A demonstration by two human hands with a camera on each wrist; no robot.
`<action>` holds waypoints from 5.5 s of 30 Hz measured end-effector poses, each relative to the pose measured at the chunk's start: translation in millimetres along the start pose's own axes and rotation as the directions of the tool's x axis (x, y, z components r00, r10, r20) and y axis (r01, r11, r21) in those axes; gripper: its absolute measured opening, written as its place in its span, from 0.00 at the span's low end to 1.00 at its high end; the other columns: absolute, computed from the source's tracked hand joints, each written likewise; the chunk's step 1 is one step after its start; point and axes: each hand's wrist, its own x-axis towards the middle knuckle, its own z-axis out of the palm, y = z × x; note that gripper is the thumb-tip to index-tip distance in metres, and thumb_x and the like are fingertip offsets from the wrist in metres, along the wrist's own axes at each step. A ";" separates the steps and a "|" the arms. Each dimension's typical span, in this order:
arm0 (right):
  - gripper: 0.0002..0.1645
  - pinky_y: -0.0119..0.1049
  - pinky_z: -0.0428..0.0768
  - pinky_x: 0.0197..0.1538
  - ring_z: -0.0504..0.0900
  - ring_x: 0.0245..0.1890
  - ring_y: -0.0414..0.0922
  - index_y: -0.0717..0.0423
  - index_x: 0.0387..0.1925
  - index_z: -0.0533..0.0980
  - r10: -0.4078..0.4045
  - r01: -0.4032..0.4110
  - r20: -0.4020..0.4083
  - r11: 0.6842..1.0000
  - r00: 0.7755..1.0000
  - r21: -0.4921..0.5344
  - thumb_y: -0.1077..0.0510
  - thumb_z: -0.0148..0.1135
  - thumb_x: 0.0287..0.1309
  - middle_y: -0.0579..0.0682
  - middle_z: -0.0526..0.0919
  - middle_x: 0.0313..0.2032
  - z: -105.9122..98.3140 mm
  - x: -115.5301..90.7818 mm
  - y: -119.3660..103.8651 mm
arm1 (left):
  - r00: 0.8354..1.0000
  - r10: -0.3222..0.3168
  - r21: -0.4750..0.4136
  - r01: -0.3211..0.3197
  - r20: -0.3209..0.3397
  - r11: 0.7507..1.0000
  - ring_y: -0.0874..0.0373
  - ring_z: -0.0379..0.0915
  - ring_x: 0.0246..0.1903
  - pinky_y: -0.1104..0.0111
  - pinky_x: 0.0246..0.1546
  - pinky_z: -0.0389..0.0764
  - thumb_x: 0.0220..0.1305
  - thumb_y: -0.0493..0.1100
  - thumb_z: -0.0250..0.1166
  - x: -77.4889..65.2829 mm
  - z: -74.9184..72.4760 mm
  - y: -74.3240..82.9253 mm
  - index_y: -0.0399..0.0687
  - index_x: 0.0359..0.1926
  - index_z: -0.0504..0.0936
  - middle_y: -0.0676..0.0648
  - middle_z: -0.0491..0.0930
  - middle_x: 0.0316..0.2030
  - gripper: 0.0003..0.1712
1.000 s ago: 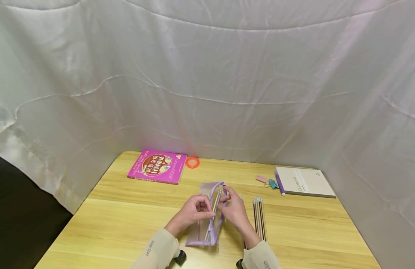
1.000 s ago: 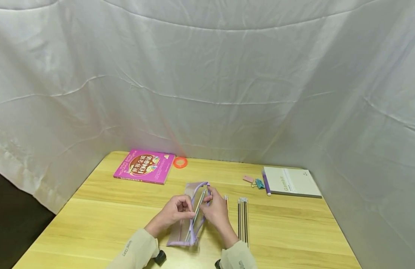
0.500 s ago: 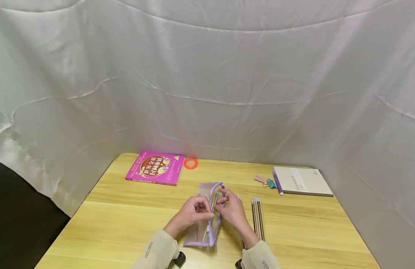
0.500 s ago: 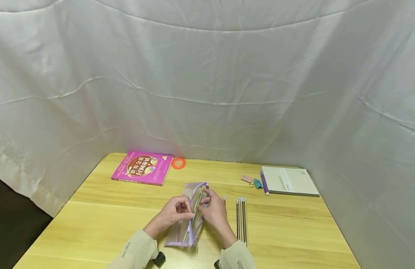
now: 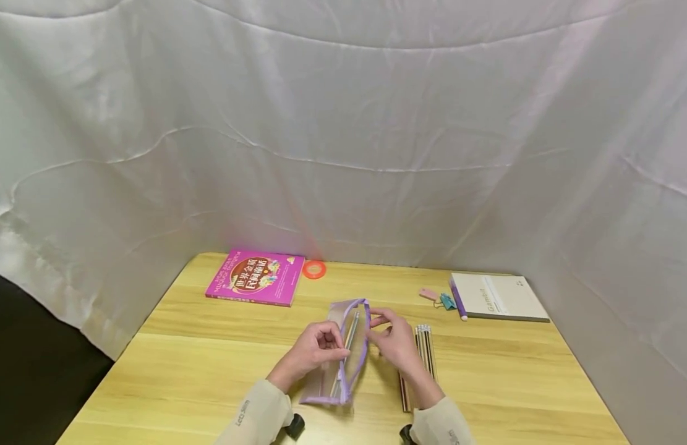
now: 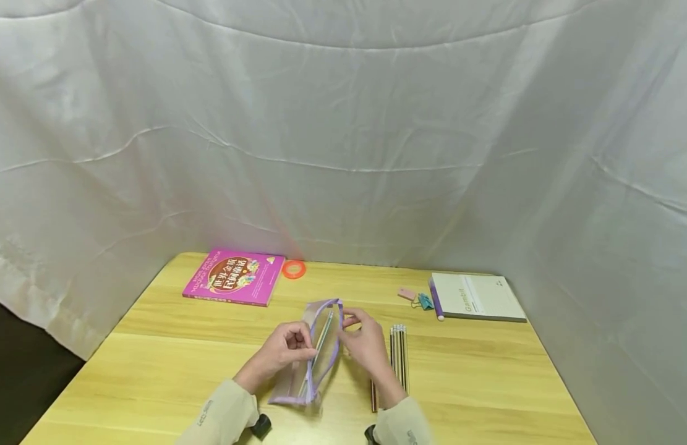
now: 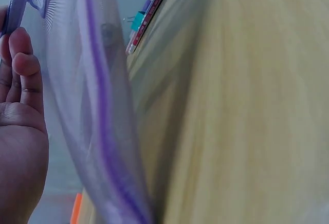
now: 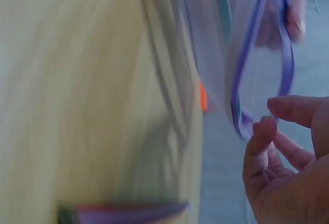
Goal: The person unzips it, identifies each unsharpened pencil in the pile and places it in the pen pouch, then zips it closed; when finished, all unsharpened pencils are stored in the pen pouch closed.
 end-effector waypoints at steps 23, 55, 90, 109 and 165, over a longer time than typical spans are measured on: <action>0.22 0.38 0.78 0.37 0.79 0.35 0.44 0.60 0.54 0.81 0.089 -0.095 -0.034 0.955 0.995 -0.280 0.65 0.73 0.57 0.51 0.85 0.38 -48.3 -3.9 44.9 | 0.998 0.063 -0.054 -0.064 -0.026 0.996 0.70 0.71 0.28 0.79 0.30 0.75 0.61 0.28 0.68 -2.2 -5.6 -0.7 0.27 0.32 0.74 0.57 0.76 0.29 0.10; 0.31 0.35 0.78 0.22 0.78 0.16 0.41 0.67 0.56 0.79 0.106 -0.100 -0.004 0.920 0.994 -0.378 0.69 0.72 0.45 0.49 0.81 0.26 -40.5 9.1 48.3 | 0.998 0.065 -0.037 -0.065 -0.024 0.997 0.70 0.71 0.27 0.79 0.28 0.75 0.62 0.28 0.68 -1.6 -5.6 0.1 0.28 0.32 0.75 0.56 0.75 0.28 0.09; 0.32 0.50 0.89 0.32 0.82 0.23 0.46 0.62 0.64 0.70 0.154 -0.153 -0.009 0.986 0.988 0.069 0.69 0.64 0.57 0.57 0.80 0.37 -42.2 9.4 6.7 | 0.998 0.061 -0.029 -0.062 -0.021 0.998 0.70 0.71 0.27 0.79 0.28 0.75 0.63 0.28 0.68 -1.5 -6.1 -2.4 0.29 0.32 0.75 0.57 0.76 0.28 0.08; 0.35 0.44 0.90 0.35 0.84 0.26 0.45 0.63 0.65 0.62 0.113 -0.087 -0.066 0.947 0.991 0.311 0.73 0.57 0.55 0.55 0.76 0.38 -22.7 13.7 -11.9 | 0.998 0.064 -0.046 -0.065 -0.011 0.997 0.70 0.71 0.26 0.80 0.28 0.75 0.63 0.27 0.68 -2.1 -2.7 -3.0 0.28 0.32 0.74 0.56 0.76 0.30 0.08; 0.52 0.39 0.88 0.27 0.83 0.19 0.41 0.59 0.77 0.56 0.046 -0.045 -0.007 0.987 0.999 0.156 0.76 0.65 0.52 0.58 0.79 0.36 23.6 2.3 -7.3 | 0.997 0.052 -0.014 -0.053 -0.058 0.999 0.70 0.74 0.30 0.79 0.33 0.77 0.62 0.30 0.70 -0.7 9.5 -2.0 0.31 0.33 0.76 0.59 0.77 0.30 0.09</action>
